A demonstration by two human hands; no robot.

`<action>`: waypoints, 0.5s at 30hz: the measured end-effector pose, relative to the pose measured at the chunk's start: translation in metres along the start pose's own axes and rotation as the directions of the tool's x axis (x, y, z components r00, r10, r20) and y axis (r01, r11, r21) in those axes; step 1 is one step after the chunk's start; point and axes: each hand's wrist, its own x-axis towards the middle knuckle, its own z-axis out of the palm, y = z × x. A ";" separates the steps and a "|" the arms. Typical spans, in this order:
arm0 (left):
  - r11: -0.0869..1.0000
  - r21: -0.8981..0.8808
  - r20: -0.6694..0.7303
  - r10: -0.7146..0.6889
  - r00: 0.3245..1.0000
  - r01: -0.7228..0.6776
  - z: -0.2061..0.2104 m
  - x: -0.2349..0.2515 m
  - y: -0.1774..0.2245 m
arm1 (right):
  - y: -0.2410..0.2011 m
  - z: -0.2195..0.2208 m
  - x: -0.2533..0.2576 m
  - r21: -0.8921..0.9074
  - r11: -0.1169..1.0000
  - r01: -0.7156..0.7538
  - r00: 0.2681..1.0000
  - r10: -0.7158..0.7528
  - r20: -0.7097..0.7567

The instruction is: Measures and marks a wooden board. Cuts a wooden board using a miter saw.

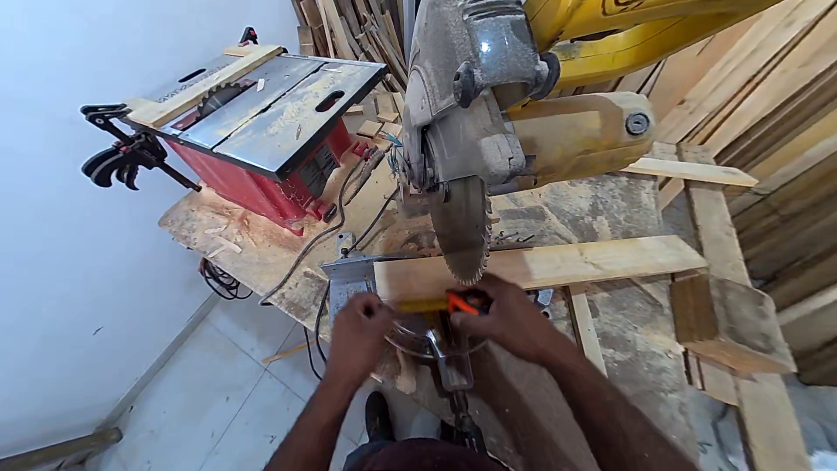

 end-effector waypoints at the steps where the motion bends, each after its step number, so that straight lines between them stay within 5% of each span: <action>1: 0.997 0.076 -0.090 -0.011 0.996 0.018 -0.007 0.012 0.003 | 0.008 -0.013 0.008 -0.051 0.999 -0.004 0.998 0.000 -0.068; 7: 0.879 0.445 -0.122 -0.132 0.984 0.173 0.005 0.056 -0.015 | 0.052 -0.067 0.049 -0.276 0.957 -0.085 0.992 0.056 -0.113; 10: 0.850 0.457 -0.170 -0.208 0.963 0.264 0.016 0.059 -0.027 | 0.057 -0.063 0.054 -0.331 0.927 -0.175 0.982 0.141 -0.123; 15: 0.754 0.636 -0.152 -0.087 0.985 0.165 0.028 0.057 -0.009 | 0.052 -0.053 0.057 -0.355 0.888 -0.291 0.948 0.219 -0.230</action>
